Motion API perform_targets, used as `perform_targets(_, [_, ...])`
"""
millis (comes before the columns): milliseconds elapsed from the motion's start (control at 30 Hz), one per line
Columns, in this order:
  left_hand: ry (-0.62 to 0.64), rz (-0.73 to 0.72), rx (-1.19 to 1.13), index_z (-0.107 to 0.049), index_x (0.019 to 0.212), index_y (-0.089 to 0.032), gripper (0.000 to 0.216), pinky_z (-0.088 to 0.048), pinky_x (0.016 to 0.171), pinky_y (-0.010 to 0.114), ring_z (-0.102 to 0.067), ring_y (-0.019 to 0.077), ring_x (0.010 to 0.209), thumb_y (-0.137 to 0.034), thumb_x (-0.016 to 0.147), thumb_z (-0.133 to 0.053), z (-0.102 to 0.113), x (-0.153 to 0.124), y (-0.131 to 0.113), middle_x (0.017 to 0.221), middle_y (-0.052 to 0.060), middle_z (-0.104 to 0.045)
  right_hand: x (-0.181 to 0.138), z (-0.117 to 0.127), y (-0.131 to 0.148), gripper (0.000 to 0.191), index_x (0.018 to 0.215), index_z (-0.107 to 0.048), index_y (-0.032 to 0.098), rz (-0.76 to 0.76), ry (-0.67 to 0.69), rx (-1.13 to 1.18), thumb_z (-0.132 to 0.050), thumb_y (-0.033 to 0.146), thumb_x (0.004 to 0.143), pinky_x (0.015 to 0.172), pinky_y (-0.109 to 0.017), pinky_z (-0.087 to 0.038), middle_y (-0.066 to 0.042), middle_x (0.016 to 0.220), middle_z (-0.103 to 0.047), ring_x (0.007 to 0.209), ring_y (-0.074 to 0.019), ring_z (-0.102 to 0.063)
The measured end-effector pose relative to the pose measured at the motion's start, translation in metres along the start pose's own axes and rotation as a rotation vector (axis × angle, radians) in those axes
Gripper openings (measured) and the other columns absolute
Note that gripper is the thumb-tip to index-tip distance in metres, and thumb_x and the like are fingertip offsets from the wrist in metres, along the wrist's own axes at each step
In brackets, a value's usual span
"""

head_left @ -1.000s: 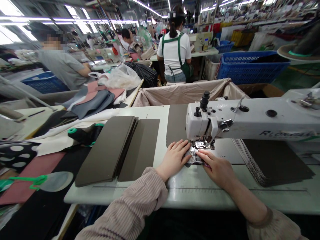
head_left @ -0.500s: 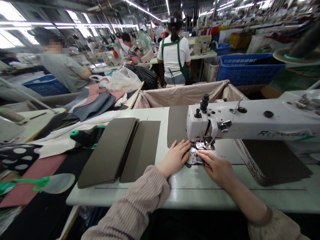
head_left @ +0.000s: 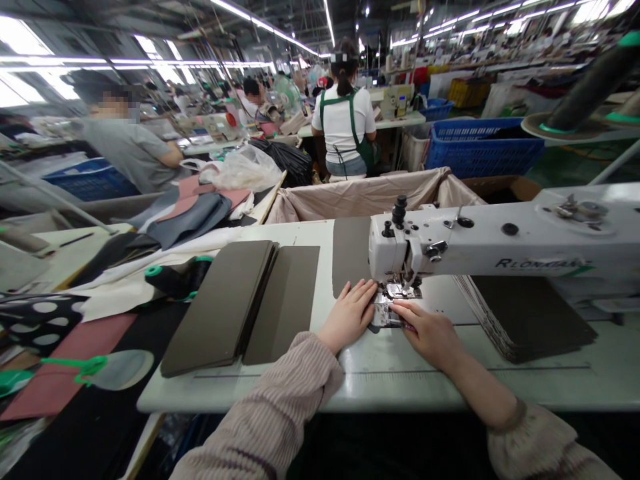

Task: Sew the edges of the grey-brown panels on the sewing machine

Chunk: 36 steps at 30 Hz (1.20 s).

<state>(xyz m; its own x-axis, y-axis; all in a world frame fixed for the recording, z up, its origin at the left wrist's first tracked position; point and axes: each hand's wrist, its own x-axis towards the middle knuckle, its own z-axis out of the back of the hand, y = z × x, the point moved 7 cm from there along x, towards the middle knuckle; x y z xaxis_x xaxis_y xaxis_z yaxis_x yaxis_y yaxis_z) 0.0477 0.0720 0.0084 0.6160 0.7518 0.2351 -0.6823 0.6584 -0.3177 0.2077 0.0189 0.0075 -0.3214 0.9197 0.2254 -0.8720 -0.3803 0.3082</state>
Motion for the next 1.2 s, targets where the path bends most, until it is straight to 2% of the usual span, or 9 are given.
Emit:
perform_targets(133, [-0.015,0.052,0.030,-0.029,0.150,-0.018,0.055,-0.017,0.120,0.048,-0.021,0.0247,0.148,-0.038,0.100,-0.041,0.004,0.006,0.005,0.156,0.010,-0.033,0.000,0.002,0.001,0.049,0.135,-0.052,0.029,-0.003,-0.014,0.001,-0.048,0.015,0.089,0.086,-0.035,-0.054,-0.002,0.140,-0.055,0.112,-0.0207,-0.062])
perform_targets(233, [-0.013,0.088,0.038,-0.032,0.148,-0.015,0.058,-0.021,0.118,0.050,-0.035,0.0280,0.141,-0.046,0.099,-0.042,0.011,0.001,-0.004,0.148,0.014,-0.044,-0.001,0.004,0.002,0.046,0.133,-0.054,0.029,-0.016,-0.026,0.005,-0.049,0.016,0.089,0.085,-0.035,-0.054,-0.002,0.138,-0.057,0.109,-0.0210,-0.063])
perform_targets(400, [0.024,0.110,0.029,-0.034,0.148,-0.016,0.093,-0.030,0.113,0.054,-0.042,0.0370,0.132,-0.068,0.077,-0.064,0.011,-0.073,-0.055,0.139,0.016,-0.049,-0.002,0.010,0.000,0.044,0.132,-0.053,0.025,-0.021,-0.041,0.011,-0.049,0.017,0.090,0.083,-0.034,-0.054,-0.005,0.137,-0.057,0.108,-0.0216,-0.063])
perform_targets(533, [0.189,0.018,0.035,-0.033,0.150,-0.027,0.061,-0.041,0.106,0.045,-0.048,0.0280,0.129,-0.024,0.093,-0.056,0.018,-0.153,-0.093,0.147,0.008,-0.046,-0.005,0.016,0.008,0.048,0.135,-0.052,0.029,0.032,0.004,0.039,-0.049,0.017,0.089,0.086,-0.033,-0.053,-0.002,0.142,-0.054,0.110,-0.0207,-0.062])
perform_targets(667, [0.441,-0.275,-0.144,-0.048,0.139,-0.040,0.042,-0.046,0.104,0.034,-0.059,0.0182,0.117,-0.027,0.098,-0.047,0.074,-0.201,-0.103,0.128,-0.005,-0.065,-0.026,0.016,0.038,0.061,0.146,-0.040,0.036,0.174,0.164,0.095,-0.050,0.018,0.088,0.085,-0.034,-0.053,0.001,0.149,-0.046,0.107,-0.0198,-0.065])
perform_targets(733, [0.431,-0.355,-0.144,-0.046,0.138,-0.048,0.044,-0.037,0.114,0.037,-0.058,0.0157,0.121,-0.027,0.099,-0.042,0.114,-0.210,-0.090,0.126,-0.011,-0.065,-0.043,0.016,0.049,0.062,0.146,-0.040,0.035,0.181,0.226,0.115,-0.051,0.019,0.087,0.085,-0.034,-0.054,0.001,0.148,-0.047,0.107,-0.0209,-0.065])
perform_targets(867, [0.341,-0.111,0.103,-0.042,0.138,-0.055,0.066,-0.020,0.119,0.057,-0.044,0.0201,0.137,-0.011,0.088,-0.042,0.153,-0.204,-0.036,0.138,-0.014,-0.055,-0.074,0.022,0.036,0.055,0.141,-0.048,0.030,0.041,0.223,0.187,-0.048,0.017,0.087,0.090,-0.038,-0.053,-0.001,0.140,-0.056,0.113,-0.0226,-0.063])
perform_targets(1000, [0.411,0.068,0.189,-0.031,0.150,-0.037,0.082,-0.026,0.110,0.068,-0.031,0.0366,0.143,-0.028,0.077,-0.069,0.113,-0.176,-0.029,0.152,0.004,-0.040,-0.103,0.042,-0.003,0.047,0.138,-0.050,0.030,-0.136,0.051,0.312,-0.045,0.021,0.093,0.095,-0.036,-0.051,-0.001,0.136,-0.059,0.115,-0.0203,-0.061])
perform_targets(1200, [0.372,-0.194,-0.016,-0.017,0.155,-0.028,0.097,-0.029,0.117,0.049,-0.023,0.0282,0.147,-0.049,0.080,-0.074,0.013,-0.107,-0.120,0.161,0.009,-0.021,-0.139,0.042,-0.012,0.049,0.141,-0.046,0.033,-0.213,0.066,0.362,-0.045,0.020,0.094,0.091,-0.032,-0.052,0.000,0.131,-0.063,0.110,-0.0186,-0.064])
